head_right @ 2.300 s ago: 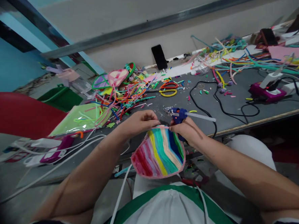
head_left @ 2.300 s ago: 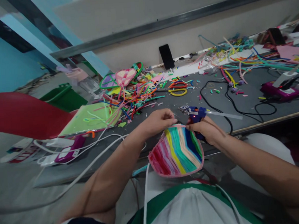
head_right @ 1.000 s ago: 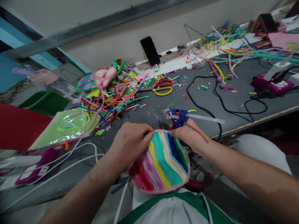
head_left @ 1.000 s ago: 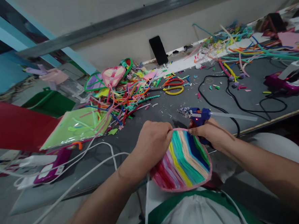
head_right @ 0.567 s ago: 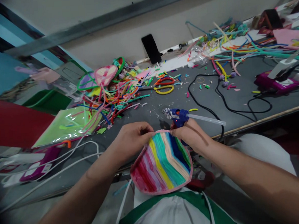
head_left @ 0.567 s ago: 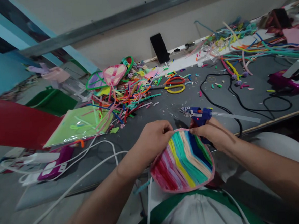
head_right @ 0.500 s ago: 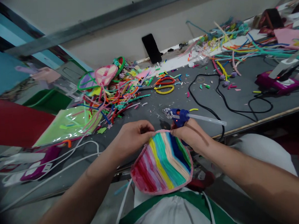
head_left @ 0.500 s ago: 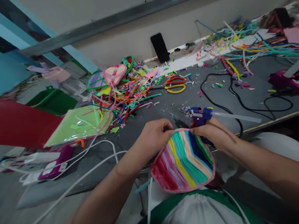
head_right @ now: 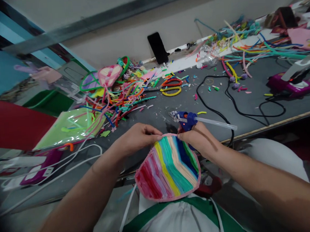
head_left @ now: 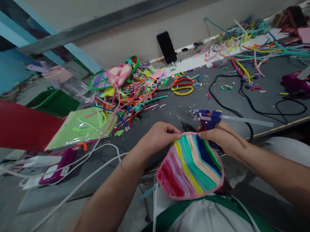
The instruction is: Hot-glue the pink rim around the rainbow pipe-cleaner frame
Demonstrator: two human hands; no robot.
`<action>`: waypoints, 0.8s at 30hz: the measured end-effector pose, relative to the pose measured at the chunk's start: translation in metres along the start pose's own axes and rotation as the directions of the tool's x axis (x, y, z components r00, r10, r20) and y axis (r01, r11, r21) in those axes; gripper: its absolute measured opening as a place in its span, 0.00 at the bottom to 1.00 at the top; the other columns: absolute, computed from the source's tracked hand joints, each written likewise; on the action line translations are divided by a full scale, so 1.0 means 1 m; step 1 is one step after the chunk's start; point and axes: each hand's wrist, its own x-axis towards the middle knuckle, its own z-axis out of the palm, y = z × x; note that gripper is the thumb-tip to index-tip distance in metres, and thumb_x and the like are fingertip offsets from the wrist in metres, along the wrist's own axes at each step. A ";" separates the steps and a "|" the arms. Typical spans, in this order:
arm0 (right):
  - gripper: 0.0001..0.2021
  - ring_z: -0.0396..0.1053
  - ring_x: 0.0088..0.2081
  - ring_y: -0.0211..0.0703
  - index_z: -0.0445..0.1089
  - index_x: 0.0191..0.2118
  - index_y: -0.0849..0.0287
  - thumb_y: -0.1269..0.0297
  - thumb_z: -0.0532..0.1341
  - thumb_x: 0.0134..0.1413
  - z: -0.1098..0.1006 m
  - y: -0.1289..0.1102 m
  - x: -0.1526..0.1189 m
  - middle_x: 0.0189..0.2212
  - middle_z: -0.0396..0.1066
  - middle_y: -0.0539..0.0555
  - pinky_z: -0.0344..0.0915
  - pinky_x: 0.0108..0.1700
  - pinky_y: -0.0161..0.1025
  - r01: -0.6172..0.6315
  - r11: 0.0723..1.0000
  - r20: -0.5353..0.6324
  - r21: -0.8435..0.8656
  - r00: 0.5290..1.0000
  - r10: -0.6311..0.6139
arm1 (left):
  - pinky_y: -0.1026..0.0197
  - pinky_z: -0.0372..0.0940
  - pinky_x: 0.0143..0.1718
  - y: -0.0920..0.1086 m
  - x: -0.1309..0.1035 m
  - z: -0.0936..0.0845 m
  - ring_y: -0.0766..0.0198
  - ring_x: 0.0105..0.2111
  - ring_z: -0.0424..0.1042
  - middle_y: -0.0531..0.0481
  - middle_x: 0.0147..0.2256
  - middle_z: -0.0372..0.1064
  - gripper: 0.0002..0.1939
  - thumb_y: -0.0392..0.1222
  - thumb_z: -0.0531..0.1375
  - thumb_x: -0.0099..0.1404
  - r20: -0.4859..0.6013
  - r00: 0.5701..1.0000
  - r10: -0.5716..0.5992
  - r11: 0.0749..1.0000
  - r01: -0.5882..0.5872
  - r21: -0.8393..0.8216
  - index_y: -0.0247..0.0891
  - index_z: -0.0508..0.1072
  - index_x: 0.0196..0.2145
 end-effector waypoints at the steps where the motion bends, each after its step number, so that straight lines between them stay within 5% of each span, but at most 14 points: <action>1: 0.09 0.59 0.25 0.38 0.67 0.27 0.57 0.66 0.64 0.33 0.000 0.000 0.000 0.21 0.64 0.48 0.54 0.27 0.36 -0.003 1.000 -0.001 -0.002 1.000 0.003 | 0.67 0.61 0.26 -0.002 0.000 0.000 0.67 0.24 0.67 0.48 0.25 0.72 0.13 0.44 0.63 0.52 -0.002 1.000 0.017 0.999 -0.017 -0.035 0.30 0.77 0.31; 13: 0.08 0.61 0.26 0.38 0.67 0.28 0.59 0.66 0.64 0.36 -0.001 0.001 -0.001 0.23 0.65 0.48 0.56 0.28 0.36 0.030 0.999 0.031 -0.014 0.999 -0.029 | 0.62 0.64 0.34 -0.015 -0.004 0.013 0.64 0.28 0.70 0.45 0.30 0.75 0.20 0.47 0.67 0.49 0.001 0.999 -0.036 0.924 0.034 -0.381 0.29 0.77 0.36; 24: 0.08 0.60 0.24 0.36 0.67 0.29 0.59 0.64 0.65 0.39 -0.005 -0.002 -0.004 0.21 0.64 0.46 0.54 0.26 0.35 0.020 1.000 0.086 -0.022 0.996 -0.018 | 0.63 0.64 0.32 -0.021 -0.003 0.013 0.65 0.25 0.70 0.45 0.27 0.75 0.17 0.47 0.68 0.50 0.006 1.000 -0.025 0.899 0.026 -0.438 0.29 0.78 0.33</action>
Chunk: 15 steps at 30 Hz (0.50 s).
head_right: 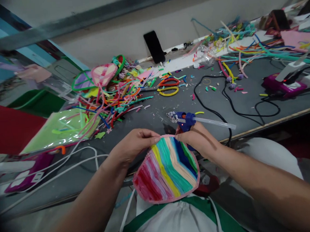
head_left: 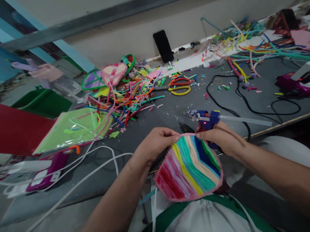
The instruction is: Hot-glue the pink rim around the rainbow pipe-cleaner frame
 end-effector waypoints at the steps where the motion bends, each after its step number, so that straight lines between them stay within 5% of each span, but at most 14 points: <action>1: 0.09 0.60 0.24 0.36 0.68 0.29 0.59 0.64 0.65 0.39 -0.002 0.001 0.000 0.21 0.64 0.46 0.54 0.26 0.34 0.006 1.000 0.016 0.014 1.000 -0.007 | 0.63 0.64 0.32 0.000 0.000 0.000 0.65 0.25 0.70 0.45 0.27 0.75 0.17 0.47 0.68 0.50 0.001 1.000 0.003 1.000 -0.003 -0.001 0.29 0.78 0.33; 10: 0.14 0.66 0.26 0.38 0.70 0.30 0.60 0.53 0.65 0.45 -0.016 0.002 0.003 0.25 0.71 0.51 0.62 0.29 0.36 0.028 0.999 -0.037 0.039 0.999 -0.026 | 0.62 0.64 0.33 0.002 -0.001 -0.008 0.64 0.26 0.70 0.45 0.27 0.75 0.18 0.47 0.68 0.49 -0.058 0.998 0.001 1.000 -0.001 0.006 0.30 0.78 0.33; 13: 0.14 0.67 0.25 0.40 0.69 0.32 0.58 0.51 0.62 0.48 -0.023 -0.004 -0.002 0.27 0.72 0.52 0.63 0.27 0.37 0.135 0.974 -0.131 -0.185 0.978 -0.160 | 0.62 0.65 0.33 0.006 -0.003 -0.013 0.63 0.27 0.71 0.44 0.28 0.75 0.18 0.47 0.67 0.50 -0.084 0.996 0.017 0.999 -0.014 0.038 0.30 0.78 0.34; 15: 0.13 0.67 0.24 0.41 0.69 0.31 0.56 0.51 0.60 0.51 -0.027 -0.006 -0.010 0.25 0.71 0.52 0.62 0.26 0.38 0.196 0.866 -0.133 -0.460 0.949 -0.285 | 0.62 0.65 0.33 0.007 -0.003 -0.015 0.63 0.27 0.71 0.44 0.28 0.76 0.17 0.47 0.67 0.50 -0.081 0.997 0.019 0.999 -0.017 0.030 0.30 0.79 0.33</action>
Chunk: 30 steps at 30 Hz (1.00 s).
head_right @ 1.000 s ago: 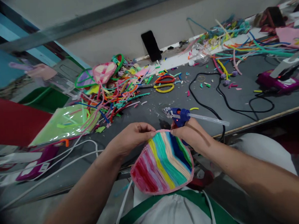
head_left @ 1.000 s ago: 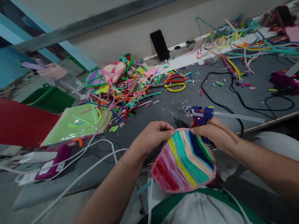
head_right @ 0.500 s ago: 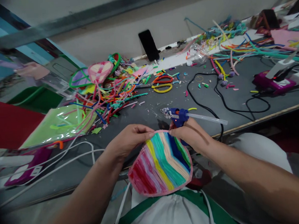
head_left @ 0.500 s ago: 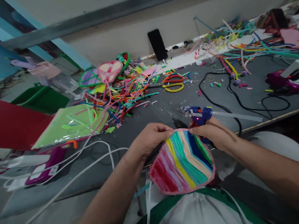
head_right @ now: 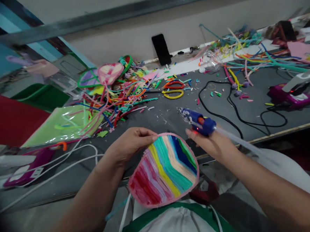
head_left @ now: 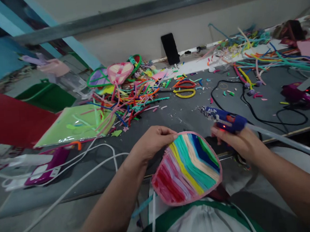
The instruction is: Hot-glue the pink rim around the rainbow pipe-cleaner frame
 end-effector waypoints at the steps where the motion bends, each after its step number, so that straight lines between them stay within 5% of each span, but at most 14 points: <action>1: 0.11 0.67 0.24 0.42 0.69 0.31 0.56 0.52 0.62 0.49 -0.002 0.000 -0.004 0.23 0.70 0.51 0.61 0.26 0.38 0.037 0.998 -0.011 -0.057 0.999 -0.038 | 0.62 0.65 0.33 0.000 0.000 0.000 0.63 0.26 0.71 0.44 0.28 0.76 0.17 0.47 0.68 0.50 0.002 1.000 -0.003 1.000 0.003 -0.013 0.30 0.79 0.33; 3: 0.10 0.66 0.25 0.41 0.67 0.31 0.56 0.57 0.64 0.46 -0.005 0.001 -0.011 0.24 0.69 0.51 0.61 0.28 0.38 0.131 0.983 0.004 -0.132 0.991 -0.131 | 0.62 0.65 0.32 -0.002 0.000 0.000 0.63 0.26 0.71 0.45 0.27 0.76 0.16 0.47 0.68 0.49 0.005 1.000 -0.016 0.998 0.016 -0.056 0.31 0.79 0.33; 6: 0.06 0.63 0.26 0.40 0.64 0.29 0.57 0.61 0.61 0.49 -0.007 0.003 -0.021 0.24 0.65 0.51 0.58 0.29 0.37 0.480 0.810 0.213 -0.336 0.877 -0.432 | 0.61 0.65 0.32 -0.005 0.001 0.001 0.63 0.25 0.71 0.45 0.27 0.75 0.16 0.46 0.68 0.49 0.015 0.999 -0.037 0.993 0.039 -0.112 0.31 0.79 0.32; 8: 0.04 0.63 0.28 0.41 0.63 0.30 0.58 0.64 0.58 0.51 -0.008 0.002 -0.025 0.26 0.65 0.52 0.57 0.30 0.37 0.569 0.710 0.319 -0.416 0.822 -0.472 | 0.62 0.65 0.31 -0.006 0.002 0.002 0.63 0.25 0.71 0.46 0.26 0.75 0.16 0.46 0.68 0.48 0.015 0.999 -0.038 0.992 0.039 -0.121 0.31 0.79 0.31; 18: 0.02 0.61 0.30 0.43 0.64 0.30 0.56 0.66 0.59 0.51 0.002 -0.003 -0.029 0.27 0.67 0.51 0.51 0.32 0.39 0.649 0.437 0.425 -0.623 0.749 -0.508 | 0.63 0.64 0.30 -0.008 0.004 0.001 0.64 0.24 0.71 0.47 0.26 0.75 0.15 0.46 0.69 0.47 0.023 0.998 -0.052 0.990 0.054 -0.133 0.32 0.79 0.31; 30: 0.02 0.58 0.30 0.45 0.65 0.28 0.56 0.69 0.59 0.49 0.009 0.002 -0.022 0.24 0.66 0.51 0.48 0.33 0.41 0.626 0.376 0.399 -0.683 0.751 -0.525 | 0.64 0.63 0.29 -0.010 0.003 0.002 0.66 0.24 0.70 0.47 0.25 0.74 0.15 0.46 0.68 0.48 0.043 0.997 -0.057 0.985 0.063 -0.159 0.31 0.78 0.31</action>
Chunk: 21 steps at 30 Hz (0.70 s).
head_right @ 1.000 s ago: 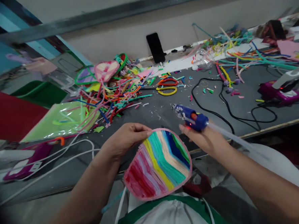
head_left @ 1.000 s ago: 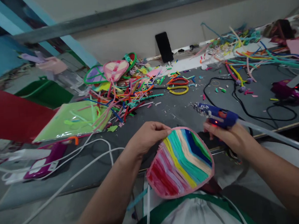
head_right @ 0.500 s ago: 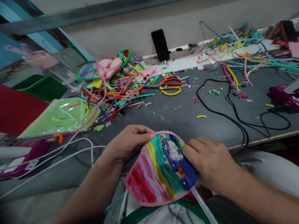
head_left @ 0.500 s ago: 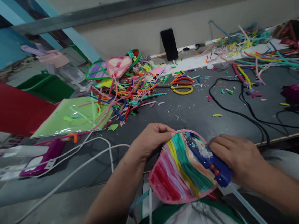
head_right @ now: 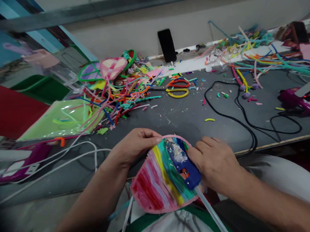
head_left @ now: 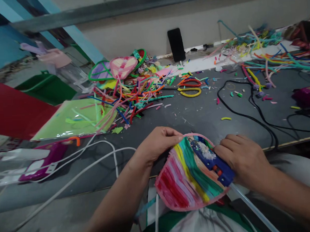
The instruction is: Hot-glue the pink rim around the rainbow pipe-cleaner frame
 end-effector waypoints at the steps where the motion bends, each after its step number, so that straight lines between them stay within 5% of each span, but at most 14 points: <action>1: 0.02 0.58 0.29 0.45 0.65 0.28 0.56 0.69 0.59 0.49 0.001 0.000 0.000 0.24 0.65 0.51 0.47 0.33 0.41 0.003 1.000 -0.006 -0.001 1.000 -0.003 | 0.63 0.64 0.30 0.000 0.000 0.000 0.66 0.24 0.70 0.47 0.25 0.74 0.15 0.46 0.68 0.49 0.003 1.000 -0.001 1.000 0.001 -0.001 0.31 0.78 0.31; 21: 0.02 0.58 0.29 0.45 0.64 0.28 0.56 0.70 0.58 0.47 0.002 0.003 -0.008 0.23 0.65 0.51 0.47 0.34 0.42 -0.027 0.999 -0.027 -0.043 0.999 0.026 | 0.63 0.64 0.29 0.000 0.000 0.000 0.64 0.23 0.70 0.46 0.25 0.75 0.15 0.45 0.69 0.46 -0.017 1.000 0.010 1.000 -0.010 0.002 0.31 0.78 0.30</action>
